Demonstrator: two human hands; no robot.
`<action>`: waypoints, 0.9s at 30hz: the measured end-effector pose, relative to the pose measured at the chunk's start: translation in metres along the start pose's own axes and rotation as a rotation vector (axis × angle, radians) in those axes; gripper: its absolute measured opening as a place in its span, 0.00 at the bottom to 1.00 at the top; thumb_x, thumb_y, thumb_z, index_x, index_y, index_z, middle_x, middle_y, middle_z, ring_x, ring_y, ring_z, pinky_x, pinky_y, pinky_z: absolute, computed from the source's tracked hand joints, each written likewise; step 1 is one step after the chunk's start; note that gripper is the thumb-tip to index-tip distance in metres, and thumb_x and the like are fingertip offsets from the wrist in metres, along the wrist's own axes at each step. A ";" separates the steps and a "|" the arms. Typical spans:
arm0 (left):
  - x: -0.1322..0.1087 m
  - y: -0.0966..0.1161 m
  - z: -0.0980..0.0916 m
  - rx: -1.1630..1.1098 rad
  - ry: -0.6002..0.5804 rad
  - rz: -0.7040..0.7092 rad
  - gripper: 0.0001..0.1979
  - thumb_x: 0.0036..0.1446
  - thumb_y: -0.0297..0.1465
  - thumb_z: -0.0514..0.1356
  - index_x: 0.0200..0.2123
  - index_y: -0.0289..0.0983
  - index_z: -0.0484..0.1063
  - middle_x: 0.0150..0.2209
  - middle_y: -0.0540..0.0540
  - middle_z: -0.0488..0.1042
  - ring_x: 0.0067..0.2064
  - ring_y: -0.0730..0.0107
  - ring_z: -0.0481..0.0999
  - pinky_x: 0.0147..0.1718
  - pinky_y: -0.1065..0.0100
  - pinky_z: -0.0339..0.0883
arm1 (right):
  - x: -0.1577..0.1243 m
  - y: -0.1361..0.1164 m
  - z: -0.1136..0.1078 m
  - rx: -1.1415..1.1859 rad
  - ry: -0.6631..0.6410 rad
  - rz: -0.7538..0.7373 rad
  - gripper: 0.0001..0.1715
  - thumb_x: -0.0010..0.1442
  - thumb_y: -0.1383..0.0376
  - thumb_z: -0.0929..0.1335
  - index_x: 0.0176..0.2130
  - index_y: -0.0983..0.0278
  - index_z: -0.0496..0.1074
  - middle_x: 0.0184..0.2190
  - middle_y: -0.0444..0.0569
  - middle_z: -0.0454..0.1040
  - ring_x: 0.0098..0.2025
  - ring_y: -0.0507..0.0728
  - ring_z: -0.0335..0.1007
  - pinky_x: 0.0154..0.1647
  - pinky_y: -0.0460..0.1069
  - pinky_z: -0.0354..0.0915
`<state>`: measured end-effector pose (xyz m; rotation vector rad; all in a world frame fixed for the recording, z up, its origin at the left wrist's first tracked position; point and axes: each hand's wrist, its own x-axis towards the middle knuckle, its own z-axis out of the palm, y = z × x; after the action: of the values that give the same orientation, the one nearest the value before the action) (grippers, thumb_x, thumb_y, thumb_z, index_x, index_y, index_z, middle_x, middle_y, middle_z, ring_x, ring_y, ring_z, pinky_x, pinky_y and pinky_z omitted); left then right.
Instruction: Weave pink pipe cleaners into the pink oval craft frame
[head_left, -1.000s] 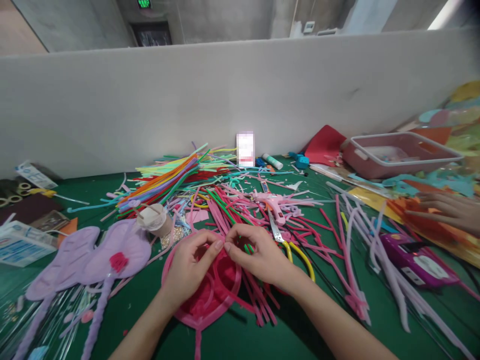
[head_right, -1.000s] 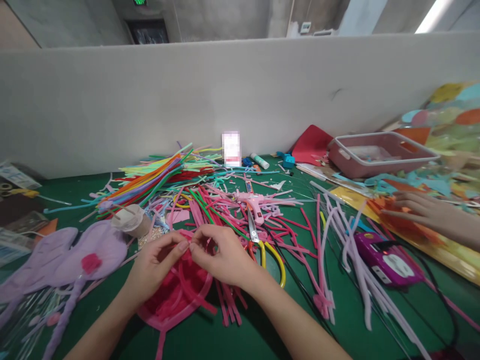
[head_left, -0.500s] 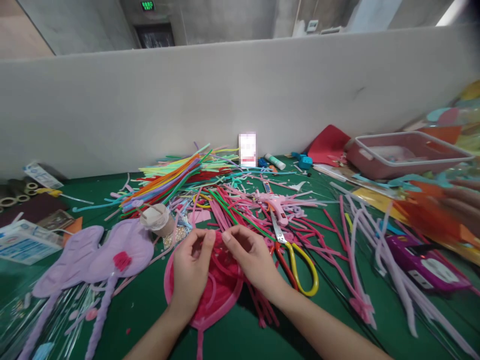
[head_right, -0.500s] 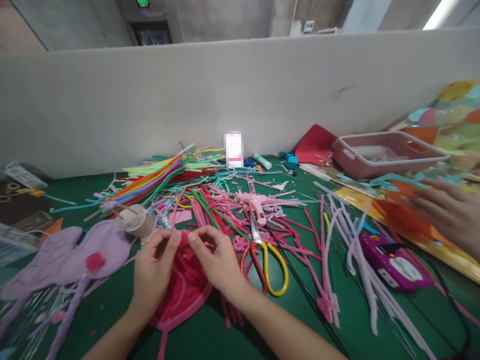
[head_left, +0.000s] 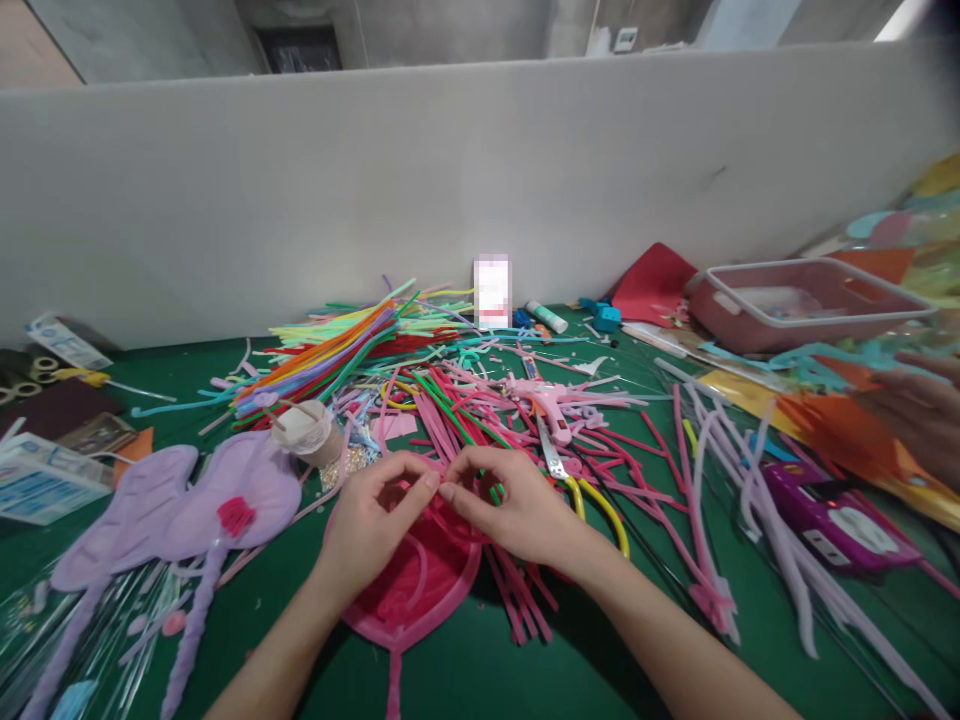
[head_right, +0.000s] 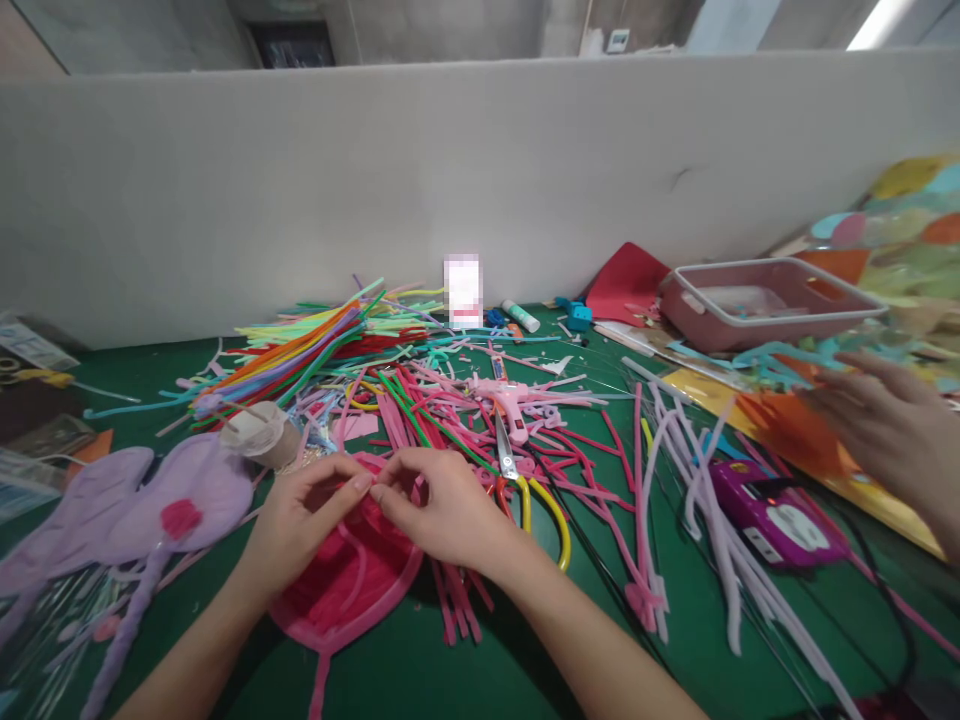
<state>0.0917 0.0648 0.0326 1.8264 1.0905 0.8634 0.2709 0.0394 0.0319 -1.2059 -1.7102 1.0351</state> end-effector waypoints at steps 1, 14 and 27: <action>0.000 0.000 -0.001 0.023 0.001 0.021 0.09 0.58 0.33 0.58 0.28 0.37 0.74 0.28 0.50 0.76 0.31 0.70 0.74 0.31 0.73 0.65 | 0.000 0.000 0.000 -0.004 0.002 -0.004 0.08 0.61 0.64 0.66 0.31 0.64 0.71 0.27 0.44 0.73 0.30 0.52 0.67 0.29 0.45 0.60; -0.009 0.008 0.016 -0.145 0.238 -0.064 0.07 0.57 0.33 0.60 0.28 0.37 0.73 0.22 0.54 0.72 0.21 0.76 0.68 0.21 0.76 0.64 | -0.002 0.005 0.027 0.195 0.233 -0.051 0.06 0.59 0.66 0.66 0.29 0.64 0.68 0.25 0.42 0.69 0.26 0.50 0.62 0.27 0.44 0.59; -0.001 -0.005 0.009 -0.262 0.090 -0.244 0.16 0.60 0.42 0.56 0.26 0.37 0.70 0.21 0.54 0.67 0.24 0.74 0.66 0.24 0.74 0.61 | 0.000 0.013 0.040 0.485 0.295 0.118 0.13 0.59 0.58 0.67 0.31 0.65 0.70 0.26 0.43 0.70 0.28 0.51 0.64 0.29 0.45 0.61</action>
<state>0.0973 0.0632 0.0238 1.4192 1.1687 0.9022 0.2385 0.0355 0.0058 -1.0824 -1.0900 1.1895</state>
